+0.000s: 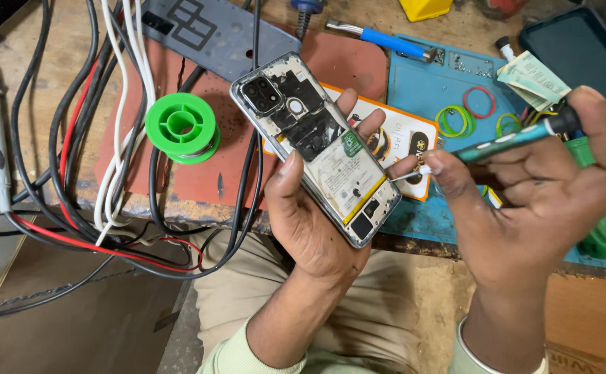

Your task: The person uses a screwdriver to remove screws from the back of a disassembled smartphone, then uses tweezers to lift a small metal bracket. The person applies adhesive from a tube around the camera module area and continues to manipulate internal components.

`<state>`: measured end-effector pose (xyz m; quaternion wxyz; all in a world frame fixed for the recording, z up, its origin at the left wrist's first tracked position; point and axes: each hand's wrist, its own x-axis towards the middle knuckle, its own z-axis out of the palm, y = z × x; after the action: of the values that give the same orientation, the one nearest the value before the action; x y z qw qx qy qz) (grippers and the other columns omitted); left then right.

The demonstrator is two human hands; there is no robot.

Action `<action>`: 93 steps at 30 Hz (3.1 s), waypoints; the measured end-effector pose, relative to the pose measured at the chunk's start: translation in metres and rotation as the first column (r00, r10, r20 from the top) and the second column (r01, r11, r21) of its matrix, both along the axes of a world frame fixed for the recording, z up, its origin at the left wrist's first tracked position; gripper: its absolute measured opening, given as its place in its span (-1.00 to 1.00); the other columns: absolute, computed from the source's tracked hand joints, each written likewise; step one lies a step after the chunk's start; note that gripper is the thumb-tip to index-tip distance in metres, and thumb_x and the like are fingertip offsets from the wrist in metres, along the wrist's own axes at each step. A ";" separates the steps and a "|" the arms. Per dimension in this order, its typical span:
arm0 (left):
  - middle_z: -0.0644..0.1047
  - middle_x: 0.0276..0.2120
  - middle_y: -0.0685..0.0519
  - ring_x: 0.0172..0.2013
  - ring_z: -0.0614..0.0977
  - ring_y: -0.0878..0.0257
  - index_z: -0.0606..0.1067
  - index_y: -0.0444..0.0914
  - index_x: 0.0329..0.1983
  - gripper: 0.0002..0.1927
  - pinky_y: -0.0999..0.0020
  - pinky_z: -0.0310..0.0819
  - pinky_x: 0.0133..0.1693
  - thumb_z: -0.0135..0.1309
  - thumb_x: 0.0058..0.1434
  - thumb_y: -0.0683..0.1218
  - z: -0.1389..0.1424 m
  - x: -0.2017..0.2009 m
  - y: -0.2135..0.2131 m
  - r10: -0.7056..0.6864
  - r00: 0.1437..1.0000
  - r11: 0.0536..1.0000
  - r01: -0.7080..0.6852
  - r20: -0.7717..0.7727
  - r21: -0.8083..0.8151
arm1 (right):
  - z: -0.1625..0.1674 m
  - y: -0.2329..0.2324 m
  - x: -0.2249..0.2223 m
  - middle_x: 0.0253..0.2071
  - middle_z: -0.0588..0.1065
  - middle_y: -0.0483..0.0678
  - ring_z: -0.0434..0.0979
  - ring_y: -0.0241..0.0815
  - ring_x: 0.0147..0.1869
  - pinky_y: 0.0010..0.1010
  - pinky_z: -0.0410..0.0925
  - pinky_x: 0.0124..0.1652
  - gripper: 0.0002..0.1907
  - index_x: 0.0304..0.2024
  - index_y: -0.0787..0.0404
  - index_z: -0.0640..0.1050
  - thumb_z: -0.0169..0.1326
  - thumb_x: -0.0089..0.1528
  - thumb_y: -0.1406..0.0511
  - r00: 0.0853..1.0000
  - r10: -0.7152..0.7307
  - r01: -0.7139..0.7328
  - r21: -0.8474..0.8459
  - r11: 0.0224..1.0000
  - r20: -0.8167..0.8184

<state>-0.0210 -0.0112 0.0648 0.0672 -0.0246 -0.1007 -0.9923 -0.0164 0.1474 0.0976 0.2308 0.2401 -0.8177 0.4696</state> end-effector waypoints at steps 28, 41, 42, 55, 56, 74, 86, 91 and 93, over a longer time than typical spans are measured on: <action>0.26 0.46 -0.19 0.34 0.43 -0.07 0.08 -0.15 0.61 -0.25 -0.35 0.49 0.16 -0.19 0.40 0.17 0.002 0.000 -0.003 -0.026 0.999 0.999 0.026 -0.024 0.026 | -0.007 0.024 0.001 0.12 0.48 0.27 0.67 0.03 0.04 -0.36 0.60 0.03 -0.16 0.48 0.10 -0.10 0.13 0.44 0.62 0.995 -0.095 0.096 -0.028 0.995 0.038; 0.26 0.46 -0.19 0.34 0.43 -0.09 0.08 -0.13 0.62 -0.24 -0.37 0.48 0.17 -0.16 0.38 0.17 0.004 0.002 -0.005 -0.029 0.999 0.999 0.029 -0.018 0.021 | -0.022 0.070 -0.076 0.03 0.55 0.22 0.72 -0.06 -0.03 -0.44 0.64 -0.01 -0.30 0.48 0.15 -0.12 -0.01 0.53 0.60 0.972 -0.102 0.183 -0.409 0.894 0.213; 0.26 0.45 -0.19 0.35 0.43 -0.09 0.08 -0.14 0.62 -0.24 -0.37 0.48 0.17 -0.16 0.40 0.17 0.004 0.002 -0.004 -0.031 0.999 0.999 0.032 -0.026 0.025 | -0.023 0.069 -0.078 0.05 0.53 0.21 0.72 -0.07 -0.02 -0.45 0.65 -0.01 -0.31 0.47 0.15 -0.11 -0.04 0.51 0.62 0.971 -0.102 0.184 -0.412 0.893 0.214; 0.31 0.42 -0.15 0.33 0.44 -0.08 0.09 -0.11 0.61 -0.26 -0.36 0.49 0.16 -0.19 0.39 0.18 0.002 0.002 -0.005 -0.041 0.999 0.999 0.042 -0.018 0.034 | -0.029 0.071 -0.083 0.14 0.37 0.21 0.65 -0.04 0.02 -0.33 0.69 0.06 -0.38 0.39 0.10 -0.05 -0.21 0.49 0.72 0.994 -0.091 0.096 0.071 0.993 -0.062; 0.31 0.42 -0.15 0.33 0.44 -0.08 0.10 -0.11 0.61 -0.26 -0.36 0.50 0.16 -0.20 0.40 0.18 0.002 0.002 -0.005 -0.039 0.999 0.999 0.039 -0.020 0.033 | -0.029 0.071 -0.083 0.16 0.37 0.21 0.64 -0.04 0.03 -0.32 0.69 0.07 -0.38 0.39 0.11 -0.05 -0.21 0.49 0.72 0.994 -0.094 0.098 0.057 0.994 -0.058; 0.24 0.49 -0.19 0.38 0.37 -0.14 0.14 -0.14 0.58 -0.21 -0.35 0.46 0.18 -0.32 0.43 0.37 -0.002 0.001 -0.001 -0.078 0.997 0.988 0.080 -0.026 0.131 | -0.020 -0.040 0.060 -0.01 0.48 0.31 0.57 0.01 -0.10 0.08 0.57 -0.01 -0.22 0.52 -0.06 -0.19 -0.07 0.49 0.52 0.980 -0.002 0.117 -0.566 0.816 0.199; 0.24 0.48 -0.19 0.37 0.37 -0.12 0.14 -0.14 0.58 -0.18 -0.35 0.46 0.17 -0.34 0.41 0.39 0.001 0.001 -0.002 -0.081 0.997 0.990 0.082 -0.013 0.118 | -0.031 -0.032 0.062 -0.06 0.55 0.34 0.61 -0.04 -0.18 -0.10 0.64 -0.05 -0.26 0.47 -0.04 -0.17 -0.04 0.48 0.46 0.979 -0.054 0.143 -0.478 0.866 0.195; 0.25 0.48 -0.19 0.37 0.37 -0.13 0.14 -0.15 0.58 -0.18 -0.34 0.47 0.17 -0.32 0.41 0.39 0.000 0.002 -0.001 -0.078 0.997 0.990 0.079 -0.015 0.115 | -0.025 -0.033 0.068 0.01 0.49 0.30 0.60 -0.07 -0.12 -0.15 0.58 0.03 -0.27 0.53 -0.08 -0.19 -0.08 0.58 0.48 0.984 -0.046 0.113 -0.405 0.907 0.170; 0.25 0.48 -0.19 0.37 0.37 -0.12 0.14 -0.16 0.59 -0.18 -0.32 0.48 0.18 -0.30 0.41 0.38 0.000 0.001 -0.001 -0.082 0.996 0.988 0.084 -0.022 0.128 | -0.018 -0.034 0.067 -0.01 0.51 0.32 0.57 -0.05 -0.21 -0.23 0.51 -0.12 -0.22 0.52 -0.11 -0.21 -0.08 0.50 0.49 0.969 -0.149 0.201 -0.278 0.939 0.197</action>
<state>-0.0202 -0.0120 0.0644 0.0280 -0.0327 -0.0348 -0.9985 0.0507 0.1137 0.0801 0.2331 0.0872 -0.7731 0.5835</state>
